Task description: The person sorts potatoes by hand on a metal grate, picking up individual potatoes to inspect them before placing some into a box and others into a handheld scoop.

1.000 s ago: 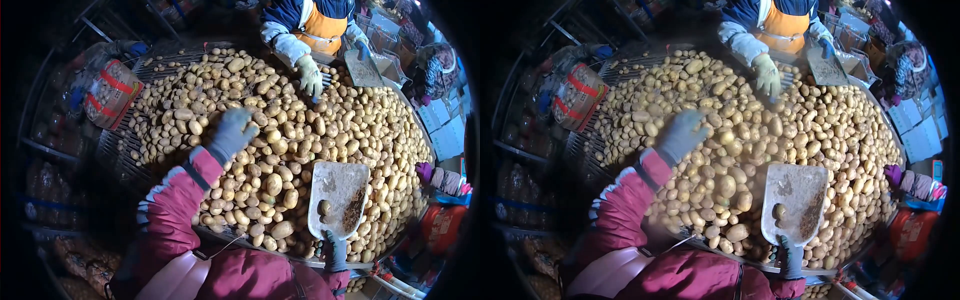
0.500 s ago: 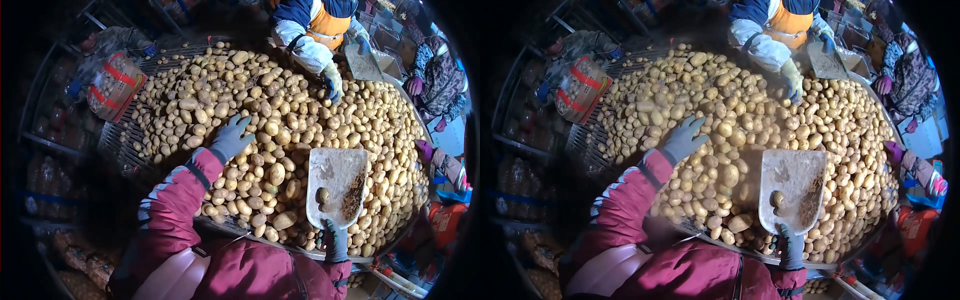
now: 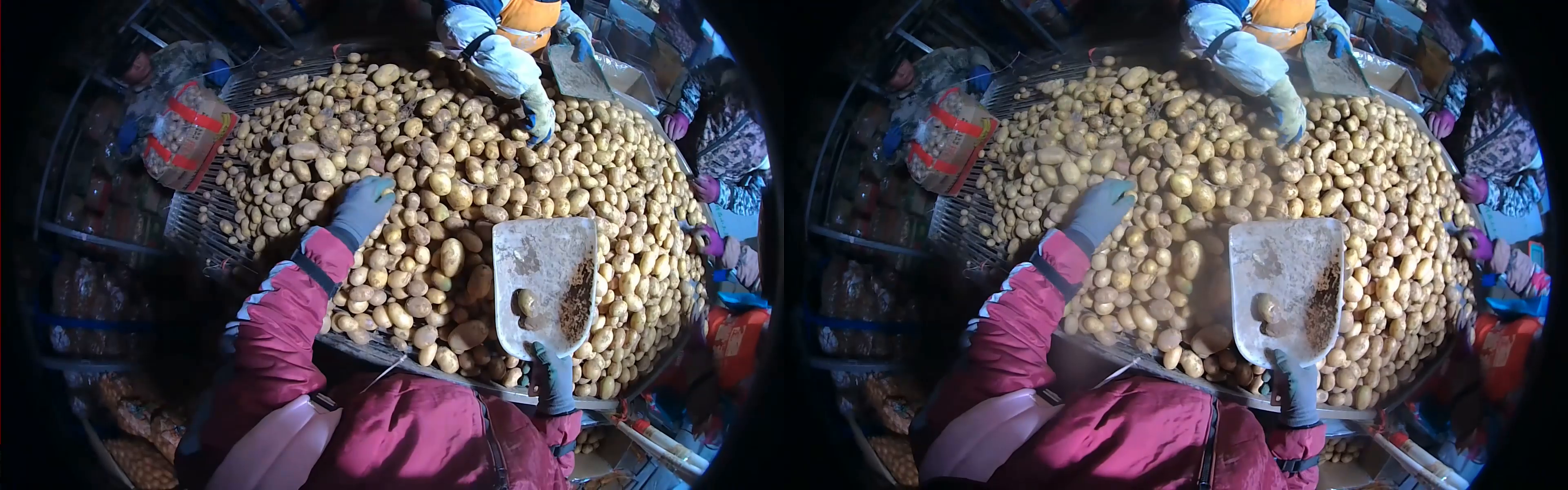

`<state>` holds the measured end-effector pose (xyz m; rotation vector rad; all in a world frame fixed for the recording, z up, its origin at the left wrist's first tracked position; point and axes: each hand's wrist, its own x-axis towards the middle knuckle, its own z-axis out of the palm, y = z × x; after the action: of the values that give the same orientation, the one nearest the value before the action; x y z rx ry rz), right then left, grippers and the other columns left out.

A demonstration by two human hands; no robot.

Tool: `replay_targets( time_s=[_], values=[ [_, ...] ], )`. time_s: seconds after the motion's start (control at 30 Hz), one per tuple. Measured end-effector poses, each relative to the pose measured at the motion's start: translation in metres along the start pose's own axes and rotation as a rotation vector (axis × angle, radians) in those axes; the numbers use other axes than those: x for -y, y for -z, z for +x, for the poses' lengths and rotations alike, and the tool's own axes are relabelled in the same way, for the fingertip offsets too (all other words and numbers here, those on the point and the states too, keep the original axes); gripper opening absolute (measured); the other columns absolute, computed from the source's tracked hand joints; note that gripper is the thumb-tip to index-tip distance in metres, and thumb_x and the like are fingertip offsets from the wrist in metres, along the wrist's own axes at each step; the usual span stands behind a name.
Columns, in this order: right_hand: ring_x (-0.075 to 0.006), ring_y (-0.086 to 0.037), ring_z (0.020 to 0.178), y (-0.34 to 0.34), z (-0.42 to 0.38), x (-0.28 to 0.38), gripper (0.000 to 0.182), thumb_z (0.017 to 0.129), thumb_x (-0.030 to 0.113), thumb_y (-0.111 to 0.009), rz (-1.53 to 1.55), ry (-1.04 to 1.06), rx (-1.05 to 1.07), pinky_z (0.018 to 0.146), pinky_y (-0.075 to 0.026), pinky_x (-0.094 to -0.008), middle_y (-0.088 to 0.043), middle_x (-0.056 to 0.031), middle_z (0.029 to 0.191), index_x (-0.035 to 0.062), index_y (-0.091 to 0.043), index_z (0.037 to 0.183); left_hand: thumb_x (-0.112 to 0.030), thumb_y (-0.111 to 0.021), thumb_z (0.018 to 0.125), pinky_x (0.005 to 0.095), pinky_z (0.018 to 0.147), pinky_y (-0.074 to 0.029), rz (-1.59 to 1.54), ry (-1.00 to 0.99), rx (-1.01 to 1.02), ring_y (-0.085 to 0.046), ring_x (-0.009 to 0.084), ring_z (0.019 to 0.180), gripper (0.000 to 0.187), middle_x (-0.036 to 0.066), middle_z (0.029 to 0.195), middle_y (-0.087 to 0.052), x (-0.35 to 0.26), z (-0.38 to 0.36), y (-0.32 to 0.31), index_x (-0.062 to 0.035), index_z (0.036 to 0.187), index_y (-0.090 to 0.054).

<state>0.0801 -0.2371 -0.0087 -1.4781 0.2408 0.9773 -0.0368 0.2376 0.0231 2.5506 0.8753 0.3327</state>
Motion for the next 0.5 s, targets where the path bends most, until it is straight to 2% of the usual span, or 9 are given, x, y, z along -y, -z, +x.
replay_targets(
  time_s=[0.07, 0.13, 0.2, 0.27, 0.3, 0.33, 0.4, 0.43, 0.5],
  values=[
    [-0.0143, -0.057, 0.05, -0.005, -0.012, 0.016, 0.021, 0.091, 0.019, -0.075, 0.021, -0.102, 0.001, 0.04, -0.041, -0.0275, -0.064, -0.0052, 0.071, 0.001, -0.067, 0.099, -0.024, -0.068, 0.09, 0.0441, 0.093, -0.054, 0.005, -0.047, 0.081, -0.067, 0.0361, 0.103, 0.032, 0.017, 0.116, -0.07, 0.003, 0.0, -0.015, -0.0072, 0.117, -0.072],
    [-0.0147, -0.058, 0.051, -0.006, -0.014, 0.019, 0.022, 0.091, 0.018, -0.074, 0.016, -0.11, -0.009, 0.04, -0.042, -0.0276, -0.065, -0.0057, 0.073, 0.0005, -0.067, 0.101, -0.024, -0.066, 0.091, 0.0464, 0.093, -0.053, 0.264, -0.198, 0.006, -0.067, 0.0362, 0.103, 0.031, 0.016, 0.116, -0.069, 0.002, -0.002, -0.032, -0.0095, 0.117, -0.072],
    [-0.015, -0.059, 0.051, -0.005, -0.018, 0.019, 0.023, 0.091, 0.018, -0.074, 0.014, -0.12, -0.026, 0.041, -0.042, -0.0278, -0.066, -0.0061, 0.075, 0.0, -0.067, 0.104, -0.028, -0.065, 0.092, 0.0477, 0.093, -0.053, 0.276, -0.141, 0.052, -0.066, 0.0364, 0.105, 0.032, 0.015, 0.117, -0.069, -0.004, 0.005, -0.036, -0.0107, 0.119, -0.071],
    [-0.0158, -0.059, 0.051, -0.002, -0.022, 0.015, 0.026, 0.092, 0.017, -0.072, 0.072, -0.142, -0.02, 0.04, -0.044, -0.0281, -0.067, -0.007, 0.078, -0.0009, -0.065, 0.109, -0.031, -0.063, 0.093, 0.0475, 0.093, -0.053, 0.202, 0.035, 0.196, -0.066, 0.0365, 0.107, 0.037, 0.015, 0.117, -0.069, -0.014, 0.006, -0.043, -0.0113, 0.123, -0.069],
    [-0.0158, -0.059, 0.051, -0.001, -0.023, 0.015, 0.026, 0.092, 0.017, -0.072, 0.07, -0.143, -0.022, 0.04, -0.044, -0.0281, -0.067, -0.007, 0.078, -0.0009, -0.065, 0.109, -0.035, -0.061, 0.094, 0.0472, 0.09, -0.054, 0.18, -0.078, 0.034, -0.067, 0.0363, 0.103, 0.033, 0.015, 0.11, -0.071, -0.004, -0.004, -0.059, -0.014, 0.117, -0.072],
    [-0.016, -0.059, 0.051, 0.002, -0.024, 0.014, 0.028, 0.092, 0.017, -0.072, 0.063, -0.129, 0.001, 0.04, -0.044, -0.0281, -0.067, -0.0075, 0.078, -0.0013, -0.064, 0.111, -0.035, -0.061, 0.094, 0.0472, 0.09, -0.054, 0.176, -0.081, 0.033, -0.067, 0.0363, 0.103, 0.033, 0.015, 0.11, -0.071, -0.01, -0.008, -0.055, -0.014, 0.117, -0.072],
    [-0.0162, -0.06, 0.052, 0.009, -0.024, 0.01, 0.029, 0.092, 0.017, -0.072, 0.062, -0.116, 0.016, 0.04, -0.044, -0.0281, -0.067, -0.008, 0.079, -0.0016, -0.063, 0.113, -0.036, -0.06, 0.095, 0.047, 0.089, -0.054, 0.066, 0.012, 0.203, -0.068, 0.0379, 0.101, 0.032, 0.017, 0.112, -0.07, -0.024, -0.011, -0.031, -0.0147, 0.117, -0.072],
    [-0.0162, -0.06, 0.052, 0.014, -0.022, 0.005, 0.03, 0.091, 0.017, -0.072, 0.076, -0.12, 0.031, 0.04, -0.044, -0.028, -0.068, -0.0083, 0.08, -0.0018, -0.063, 0.113, -0.032, -0.061, 0.093, 0.0481, 0.089, -0.054, 0.144, -0.047, 0.214, -0.067, 0.0383, 0.103, 0.028, 0.016, 0.113, -0.07, -0.022, -0.005, -0.02, -0.013, 0.111, -0.072],
    [-0.0171, -0.061, 0.055, 0.02, -0.02, -0.004, 0.033, 0.091, 0.016, -0.072, 0.116, -0.121, 0.028, 0.041, -0.045, -0.0279, -0.07, -0.0101, 0.088, -0.0027, -0.063, 0.116, -0.026, -0.06, 0.093, 0.0474, 0.088, -0.055, 0.241, 0.002, 0.075, -0.067, 0.0382, 0.101, 0.024, 0.015, 0.111, -0.071, -0.034, 0.011, 0.008, -0.0106, 0.108, -0.073]
  ],
)
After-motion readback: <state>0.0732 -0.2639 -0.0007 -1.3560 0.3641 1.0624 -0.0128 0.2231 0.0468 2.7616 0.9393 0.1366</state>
